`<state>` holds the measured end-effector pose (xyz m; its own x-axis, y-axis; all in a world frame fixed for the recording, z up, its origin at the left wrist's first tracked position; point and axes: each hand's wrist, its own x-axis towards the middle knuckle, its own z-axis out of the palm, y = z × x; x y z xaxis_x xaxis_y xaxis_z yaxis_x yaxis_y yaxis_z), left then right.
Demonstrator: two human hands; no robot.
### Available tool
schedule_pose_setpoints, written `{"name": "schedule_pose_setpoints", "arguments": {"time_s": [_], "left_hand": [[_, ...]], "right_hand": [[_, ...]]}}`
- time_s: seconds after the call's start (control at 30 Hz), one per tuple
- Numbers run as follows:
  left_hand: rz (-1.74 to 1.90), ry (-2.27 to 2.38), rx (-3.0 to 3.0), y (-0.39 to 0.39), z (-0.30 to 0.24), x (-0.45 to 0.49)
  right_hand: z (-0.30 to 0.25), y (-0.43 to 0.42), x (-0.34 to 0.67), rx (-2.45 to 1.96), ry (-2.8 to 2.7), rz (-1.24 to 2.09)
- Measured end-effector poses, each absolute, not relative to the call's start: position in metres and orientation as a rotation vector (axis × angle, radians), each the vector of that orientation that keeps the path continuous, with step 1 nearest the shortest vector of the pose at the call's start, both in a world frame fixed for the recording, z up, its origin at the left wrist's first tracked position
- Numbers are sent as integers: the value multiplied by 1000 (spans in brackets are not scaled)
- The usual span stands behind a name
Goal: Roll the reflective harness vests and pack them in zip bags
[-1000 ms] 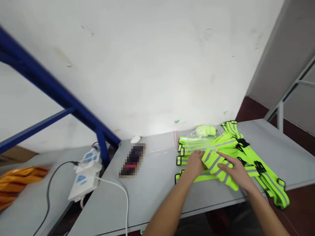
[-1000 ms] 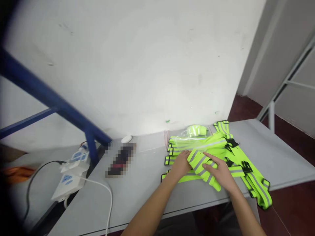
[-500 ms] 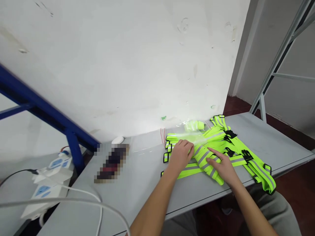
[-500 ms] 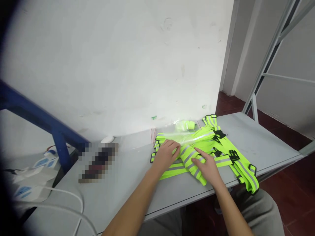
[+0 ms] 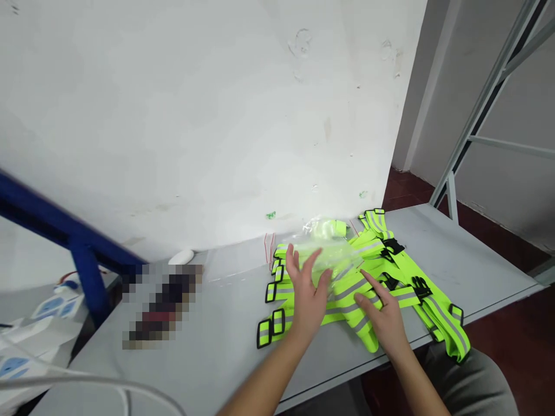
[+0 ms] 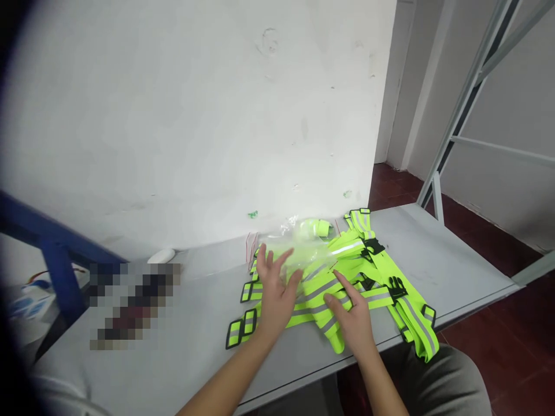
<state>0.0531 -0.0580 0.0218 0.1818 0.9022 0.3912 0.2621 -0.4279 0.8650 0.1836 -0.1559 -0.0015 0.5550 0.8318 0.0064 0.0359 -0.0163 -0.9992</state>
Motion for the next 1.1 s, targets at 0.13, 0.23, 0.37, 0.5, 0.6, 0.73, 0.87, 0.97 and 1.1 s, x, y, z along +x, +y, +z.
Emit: {"name": "schedule_pose_setpoints", "arguments": {"time_s": [0.13,0.23,0.37,0.5,0.6,0.73,0.87,0.97,1.1], "left_hand": [[1225,1155,1273,-58,20,65],[1164,1064,988,-56,24,66],[865,769,722,-55,30,66],[741,639,630,-58,31,66],[693,633,635,-59,28,63],[620,589,665,-58,24,58],[591,519,631,-56,23,52],[626,507,523,-54,25,47],[705,507,354,-46,30,40]], "right_hand": [[0,-157,181,-1482,-729,751],[3,-156,178,-1499,-724,746],[10,-155,170,-1516,-700,697],[15,-153,162,-1515,-767,704],[18,-150,160,-1514,-823,684],[16,-144,163,-1575,-851,601],[11,-138,164,-1644,-934,492],[8,-133,161,-1681,-1023,505],[11,-121,154,-1688,-1189,510]]}}
